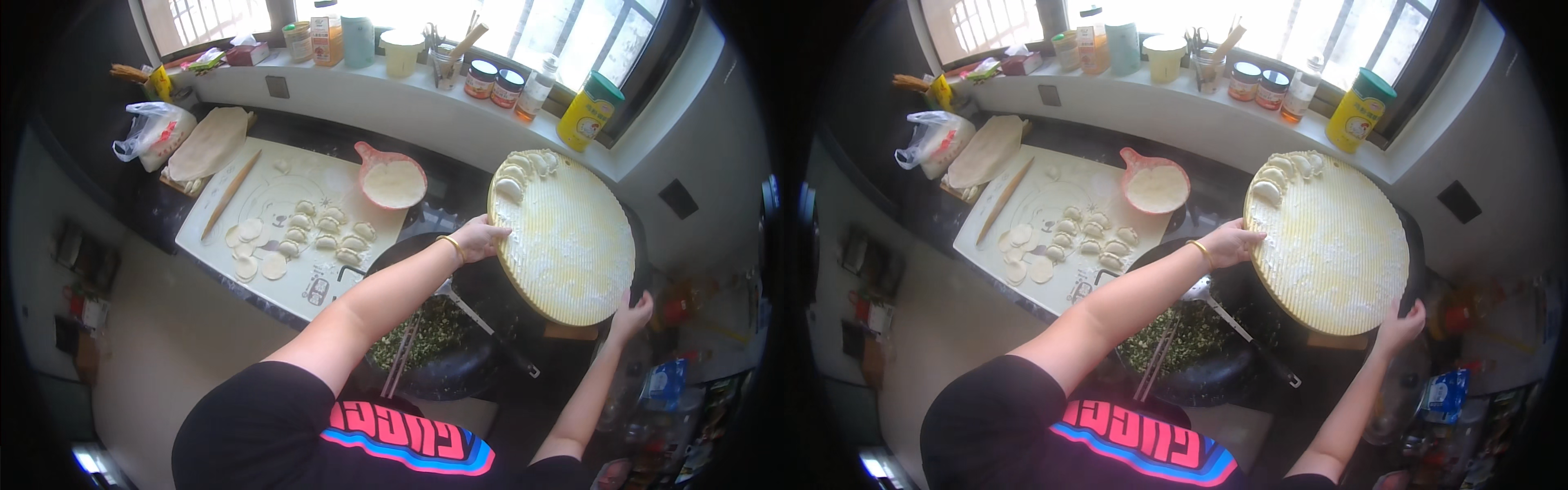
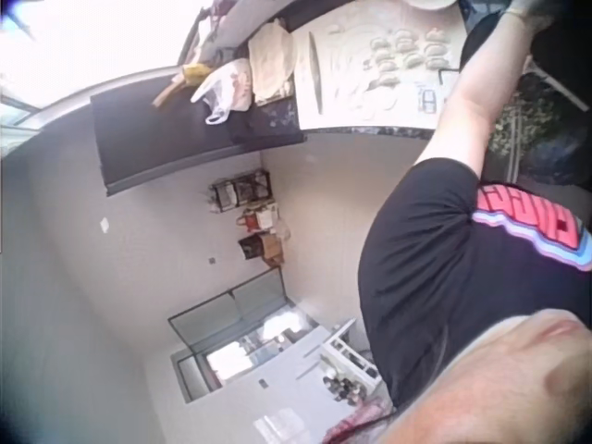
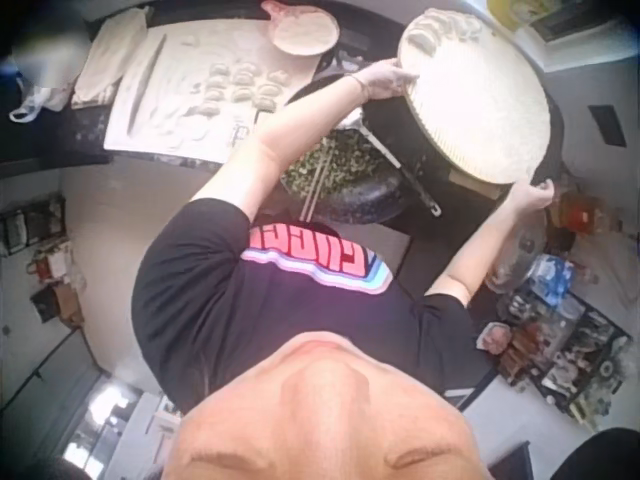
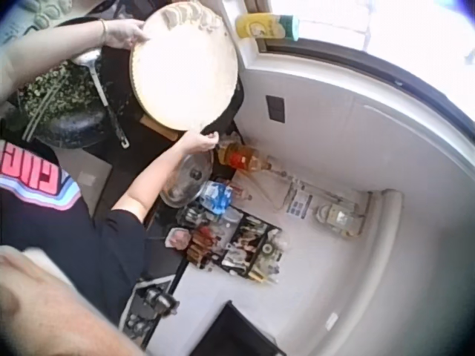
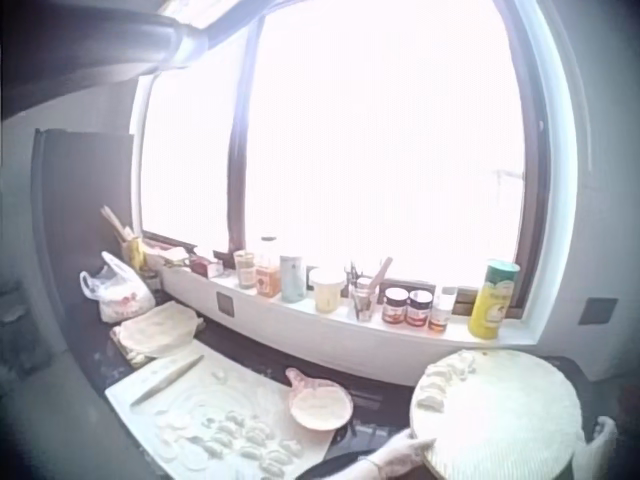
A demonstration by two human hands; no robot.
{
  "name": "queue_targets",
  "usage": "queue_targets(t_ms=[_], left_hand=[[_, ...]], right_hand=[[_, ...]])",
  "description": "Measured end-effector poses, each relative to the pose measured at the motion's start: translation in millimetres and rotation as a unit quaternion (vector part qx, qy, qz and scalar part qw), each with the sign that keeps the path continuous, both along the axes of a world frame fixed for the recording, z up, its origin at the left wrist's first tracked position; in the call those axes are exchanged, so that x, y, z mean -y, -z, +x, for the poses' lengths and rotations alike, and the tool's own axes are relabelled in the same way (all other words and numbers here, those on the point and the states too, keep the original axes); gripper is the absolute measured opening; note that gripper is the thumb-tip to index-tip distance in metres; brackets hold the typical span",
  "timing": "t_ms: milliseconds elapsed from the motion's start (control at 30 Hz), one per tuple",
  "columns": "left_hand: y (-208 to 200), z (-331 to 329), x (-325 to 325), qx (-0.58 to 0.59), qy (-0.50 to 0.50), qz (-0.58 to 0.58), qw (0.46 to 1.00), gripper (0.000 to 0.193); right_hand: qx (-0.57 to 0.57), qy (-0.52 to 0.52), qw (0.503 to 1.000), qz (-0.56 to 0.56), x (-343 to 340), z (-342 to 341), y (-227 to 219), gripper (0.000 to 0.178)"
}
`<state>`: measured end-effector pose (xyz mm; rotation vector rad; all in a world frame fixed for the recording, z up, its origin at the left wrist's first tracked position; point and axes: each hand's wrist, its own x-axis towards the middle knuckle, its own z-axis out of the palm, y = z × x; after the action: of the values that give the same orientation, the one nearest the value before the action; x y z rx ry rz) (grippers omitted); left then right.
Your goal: The person prepares dumplings by placing a green vegetable filling onto round dough wrappers using chopsticks. They fold and seal each dumpling by hand, arranging the finished units on a cutting board and a round bamboo tray.
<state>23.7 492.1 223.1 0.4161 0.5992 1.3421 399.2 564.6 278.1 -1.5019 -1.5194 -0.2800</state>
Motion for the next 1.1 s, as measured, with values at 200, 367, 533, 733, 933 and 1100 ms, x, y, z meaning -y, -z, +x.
queue_targets(t_ms=[200, 367, 533, 733, 933, 1100], left_hand=[[9, 10, -6, 0.075, -0.032, 0.055, 0.995, 0.042], [-10, 12, 12, 0.075, -0.031, 0.108, 0.991, 0.038], [-25, -11, 54, 0.097, -0.043, 0.139, 0.985, 0.039], [-66, -83, 172, 0.083, -0.061, 0.192, 0.976, 0.047], [-63, -244, 309, -0.126, -0.016, 0.195, 0.973, 0.048], [86, -433, 373, -0.648, -0.256, -0.181, 0.694, 0.043]], right_hand=[[-0.635, -0.177, 0.680, -0.320, 27, 15, 38, 0.027], [-0.726, -0.327, 0.537, -0.279, 20, 7, 48, 0.039], [-0.676, -0.412, 0.523, -0.316, 60, -22, 8, 0.051], [-0.719, -0.400, 0.497, -0.275, 156, -87, -14, 0.050], [-0.746, -0.458, 0.405, -0.264, 281, -204, -6, 0.051], [-0.783, -0.448, 0.339, -0.269, 354, -271, 20, 0.051]])
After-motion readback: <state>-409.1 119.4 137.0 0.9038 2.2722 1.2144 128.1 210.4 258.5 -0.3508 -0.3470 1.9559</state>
